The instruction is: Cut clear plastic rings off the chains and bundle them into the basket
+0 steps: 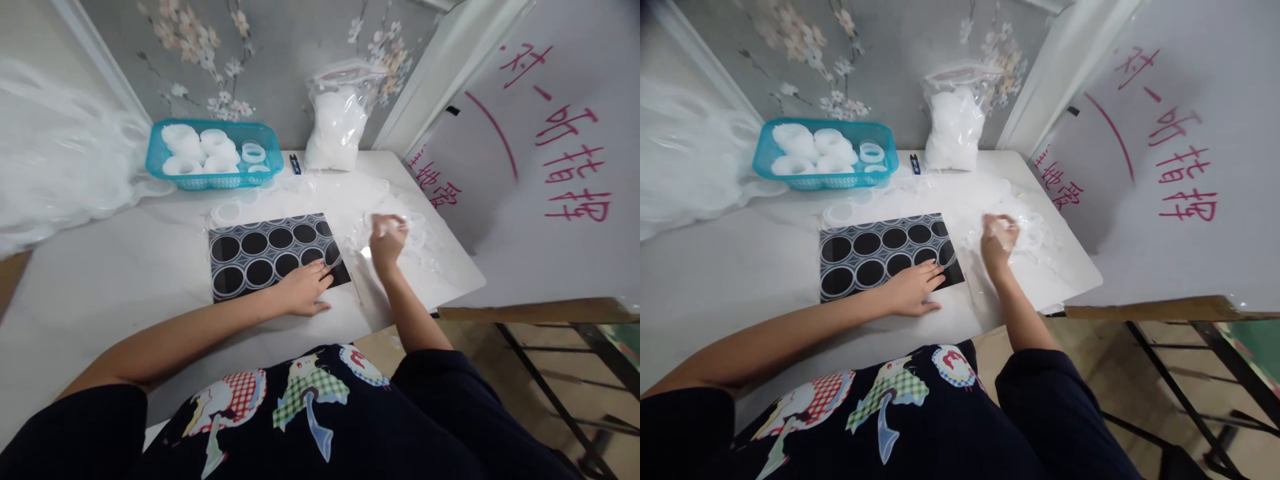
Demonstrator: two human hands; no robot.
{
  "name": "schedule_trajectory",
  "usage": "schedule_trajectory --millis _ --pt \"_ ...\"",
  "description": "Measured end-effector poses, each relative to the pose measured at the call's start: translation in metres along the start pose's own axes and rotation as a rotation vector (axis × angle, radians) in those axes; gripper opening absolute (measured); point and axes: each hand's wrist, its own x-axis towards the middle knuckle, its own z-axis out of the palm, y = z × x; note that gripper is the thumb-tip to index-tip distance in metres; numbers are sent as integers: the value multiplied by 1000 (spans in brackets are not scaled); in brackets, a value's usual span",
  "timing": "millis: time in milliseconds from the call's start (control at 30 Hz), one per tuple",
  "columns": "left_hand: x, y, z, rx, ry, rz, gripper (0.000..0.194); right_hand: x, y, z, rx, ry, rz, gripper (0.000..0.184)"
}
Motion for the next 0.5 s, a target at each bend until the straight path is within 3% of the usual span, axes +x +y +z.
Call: schedule_trajectory --millis 100,167,233,367,500 --pt "-4 -2 -2 -18 -31 5 65 27 0 -9 37 417 30 38" --pt "-9 -3 -2 -27 -1 18 61 23 -3 -6 99 480 23 34" --pt "-17 -3 0 -31 46 32 55 8 -6 2 222 407 64 31" --pt "-32 0 -1 -6 97 31 50 -18 -8 15 673 256 316 27" --pt "-41 4 -6 64 97 -45 48 -25 -15 17 968 -89 382 29"
